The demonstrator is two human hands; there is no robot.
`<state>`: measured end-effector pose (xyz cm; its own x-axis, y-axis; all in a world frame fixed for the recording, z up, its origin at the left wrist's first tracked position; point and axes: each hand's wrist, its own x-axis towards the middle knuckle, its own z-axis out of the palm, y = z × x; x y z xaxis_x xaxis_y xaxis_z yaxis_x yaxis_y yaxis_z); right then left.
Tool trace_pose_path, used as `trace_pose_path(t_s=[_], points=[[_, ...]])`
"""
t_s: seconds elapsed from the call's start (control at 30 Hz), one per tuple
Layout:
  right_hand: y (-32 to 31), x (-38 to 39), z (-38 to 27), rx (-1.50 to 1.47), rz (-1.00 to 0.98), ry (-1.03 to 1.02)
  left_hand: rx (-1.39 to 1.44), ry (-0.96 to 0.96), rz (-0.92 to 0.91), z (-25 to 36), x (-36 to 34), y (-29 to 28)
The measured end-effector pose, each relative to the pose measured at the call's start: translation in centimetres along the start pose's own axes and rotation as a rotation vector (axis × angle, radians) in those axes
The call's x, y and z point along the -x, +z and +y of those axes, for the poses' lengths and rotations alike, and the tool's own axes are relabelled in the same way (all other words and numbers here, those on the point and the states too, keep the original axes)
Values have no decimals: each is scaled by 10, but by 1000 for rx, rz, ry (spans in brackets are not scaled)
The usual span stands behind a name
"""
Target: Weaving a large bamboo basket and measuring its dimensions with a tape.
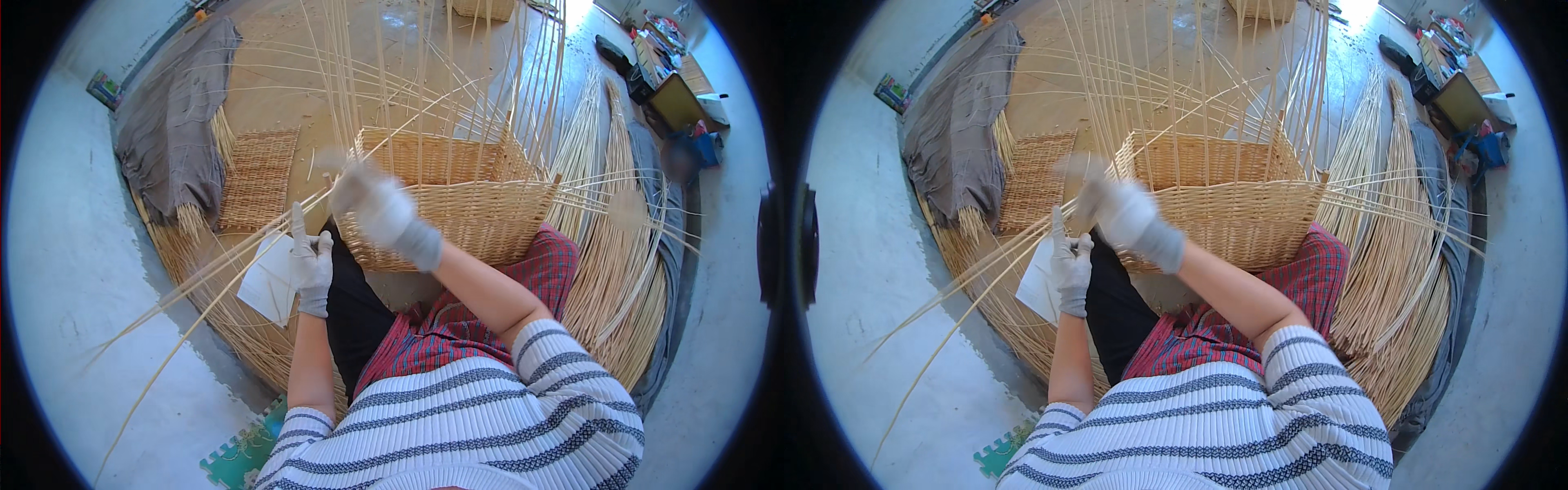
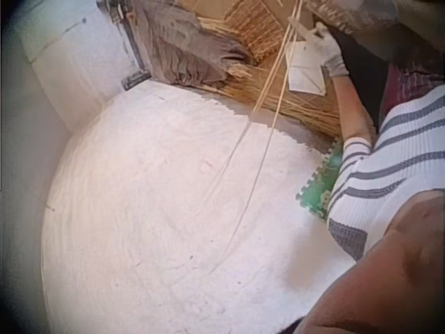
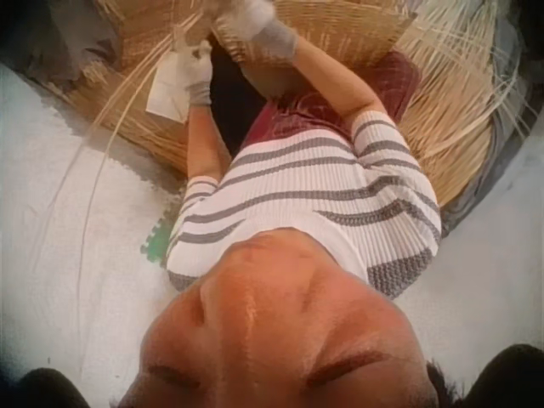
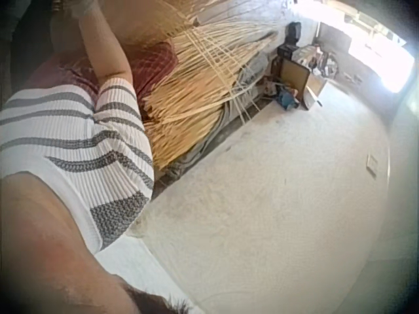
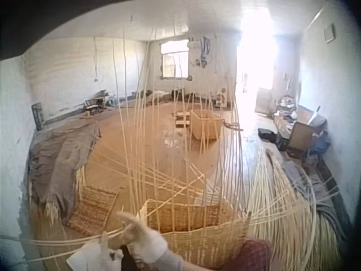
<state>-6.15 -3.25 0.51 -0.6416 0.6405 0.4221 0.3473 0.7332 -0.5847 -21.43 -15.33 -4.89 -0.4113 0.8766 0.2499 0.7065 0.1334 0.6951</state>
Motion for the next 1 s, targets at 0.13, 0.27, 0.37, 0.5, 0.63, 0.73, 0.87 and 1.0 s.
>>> trace_pose_path(t_s=[0.13, 0.27, 0.37, 0.5, 0.63, 0.73, 0.87, 1.0], points=[[-24, 30, 111, -829, 783, 421, -61, 332, 227, -3, -3, 38], [-43, 19, 76, -804, 717, 622, -293, 161, -220, 65, -27, 46], [-56, -62, 75, 197, 491, -84, -364, 23, -279, 59, -48, 71], [-71, -107, 72, 181, 172, 345, -284, 132, -136, 30, -48, 86], [-54, -91, 106, -51, 327, 47, -306, 109, -152, 41, -53, 93], [-64, -33, 76, -1210, 440, -147, -466, -20, -225, 49, -49, 84], [-32, 97, 127, -763, 656, 632, -322, 152, -131, 33, -48, 109], [-48, 95, 111, -693, 593, 454, 67, 96, 121, 48, -80, 121]])
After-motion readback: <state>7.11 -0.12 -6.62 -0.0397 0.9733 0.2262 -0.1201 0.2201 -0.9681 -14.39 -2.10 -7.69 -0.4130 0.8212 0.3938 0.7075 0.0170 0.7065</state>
